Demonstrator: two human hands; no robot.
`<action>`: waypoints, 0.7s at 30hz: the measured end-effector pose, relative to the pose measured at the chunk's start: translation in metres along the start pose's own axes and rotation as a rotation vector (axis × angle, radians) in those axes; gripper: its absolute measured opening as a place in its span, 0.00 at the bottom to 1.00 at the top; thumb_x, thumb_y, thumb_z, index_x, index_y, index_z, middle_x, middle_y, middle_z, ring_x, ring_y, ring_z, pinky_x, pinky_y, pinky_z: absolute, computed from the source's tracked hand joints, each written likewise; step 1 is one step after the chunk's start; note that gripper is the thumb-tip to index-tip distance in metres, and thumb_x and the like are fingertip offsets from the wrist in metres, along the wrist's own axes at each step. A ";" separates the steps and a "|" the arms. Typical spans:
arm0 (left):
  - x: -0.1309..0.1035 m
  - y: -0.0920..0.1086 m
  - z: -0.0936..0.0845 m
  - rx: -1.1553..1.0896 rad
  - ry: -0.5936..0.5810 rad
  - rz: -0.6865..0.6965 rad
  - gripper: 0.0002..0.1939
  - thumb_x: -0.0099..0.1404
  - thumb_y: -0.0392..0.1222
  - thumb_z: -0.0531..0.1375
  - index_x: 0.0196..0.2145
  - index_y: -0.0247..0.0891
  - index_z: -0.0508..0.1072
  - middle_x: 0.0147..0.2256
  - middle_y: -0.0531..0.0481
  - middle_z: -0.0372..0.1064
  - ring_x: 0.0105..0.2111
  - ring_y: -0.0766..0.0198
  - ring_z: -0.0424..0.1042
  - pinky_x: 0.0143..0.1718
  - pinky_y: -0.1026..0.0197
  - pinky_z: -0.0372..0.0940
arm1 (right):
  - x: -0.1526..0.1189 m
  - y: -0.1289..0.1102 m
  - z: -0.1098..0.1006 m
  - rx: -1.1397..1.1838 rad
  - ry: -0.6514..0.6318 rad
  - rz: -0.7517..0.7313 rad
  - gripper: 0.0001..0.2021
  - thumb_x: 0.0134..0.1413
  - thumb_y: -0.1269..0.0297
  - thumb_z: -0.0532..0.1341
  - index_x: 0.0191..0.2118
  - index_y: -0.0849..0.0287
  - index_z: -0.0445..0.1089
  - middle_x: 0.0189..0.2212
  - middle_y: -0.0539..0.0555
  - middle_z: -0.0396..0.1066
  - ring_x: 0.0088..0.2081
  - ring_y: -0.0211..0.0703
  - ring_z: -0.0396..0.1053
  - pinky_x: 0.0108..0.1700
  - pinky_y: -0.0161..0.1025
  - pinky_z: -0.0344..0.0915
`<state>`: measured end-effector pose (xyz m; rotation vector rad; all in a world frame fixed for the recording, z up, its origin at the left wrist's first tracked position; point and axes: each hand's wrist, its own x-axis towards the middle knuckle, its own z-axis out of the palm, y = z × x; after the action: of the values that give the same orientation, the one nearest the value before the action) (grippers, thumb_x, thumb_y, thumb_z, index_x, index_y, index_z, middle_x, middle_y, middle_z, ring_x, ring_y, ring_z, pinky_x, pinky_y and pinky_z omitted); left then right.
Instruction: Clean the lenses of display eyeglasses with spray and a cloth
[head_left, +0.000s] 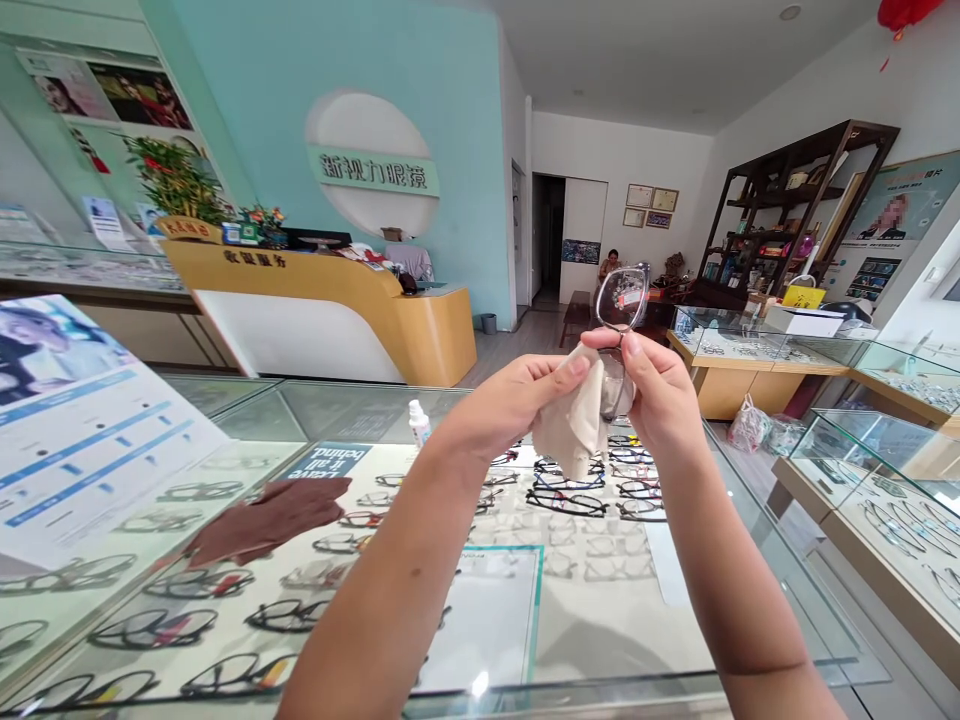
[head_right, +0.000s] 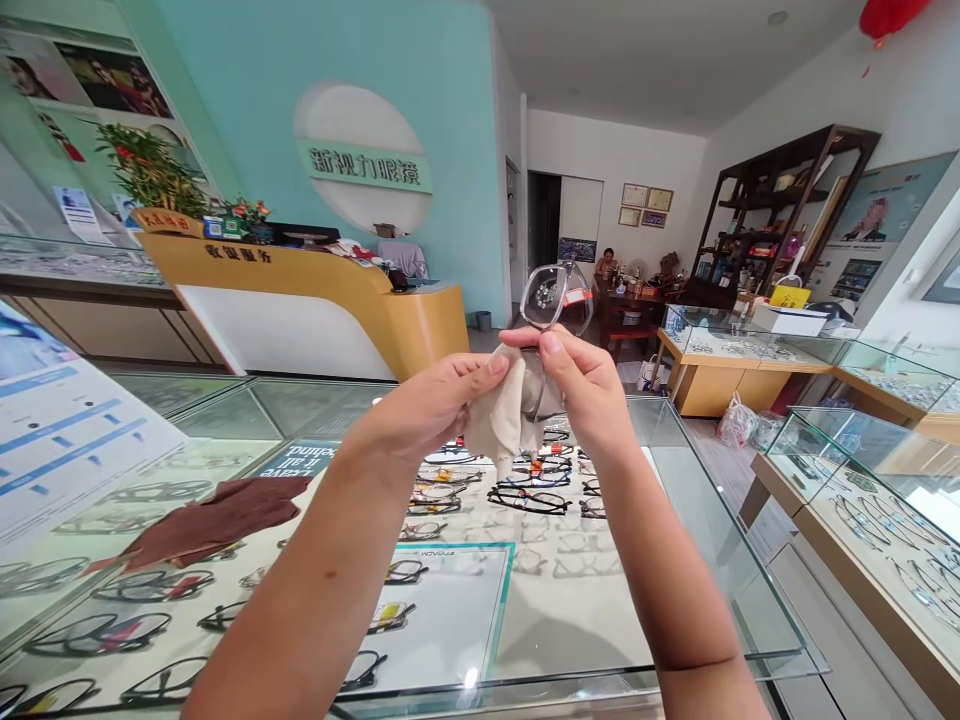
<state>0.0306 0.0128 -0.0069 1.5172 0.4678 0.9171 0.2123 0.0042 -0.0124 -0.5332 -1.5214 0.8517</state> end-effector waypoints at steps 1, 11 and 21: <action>0.001 0.000 0.000 -0.025 -0.013 0.000 0.29 0.56 0.69 0.74 0.29 0.36 0.78 0.26 0.49 0.74 0.22 0.66 0.69 0.23 0.64 0.62 | 0.001 0.001 -0.001 0.018 -0.019 0.011 0.26 0.59 0.33 0.65 0.44 0.50 0.84 0.41 0.54 0.80 0.37 0.44 0.74 0.40 0.43 0.73; 0.010 -0.006 -0.005 -0.063 0.053 0.030 0.28 0.62 0.66 0.71 0.40 0.36 0.82 0.29 0.46 0.75 0.35 0.53 0.78 0.34 0.57 0.72 | 0.003 0.000 -0.004 0.072 -0.073 -0.070 0.20 0.66 0.40 0.64 0.42 0.49 0.84 0.54 0.53 0.81 0.58 0.53 0.76 0.61 0.52 0.73; 0.009 -0.010 0.010 -0.002 0.055 0.124 0.31 0.59 0.71 0.71 0.31 0.36 0.74 0.25 0.54 0.68 0.24 0.69 0.65 0.27 0.65 0.61 | 0.003 0.007 0.003 0.035 -0.012 -0.132 0.18 0.67 0.42 0.63 0.44 0.47 0.84 0.53 0.52 0.82 0.61 0.50 0.75 0.69 0.51 0.66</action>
<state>0.0455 0.0147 -0.0138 1.5357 0.4162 1.0576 0.2076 0.0102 -0.0152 -0.3986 -1.5323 0.7791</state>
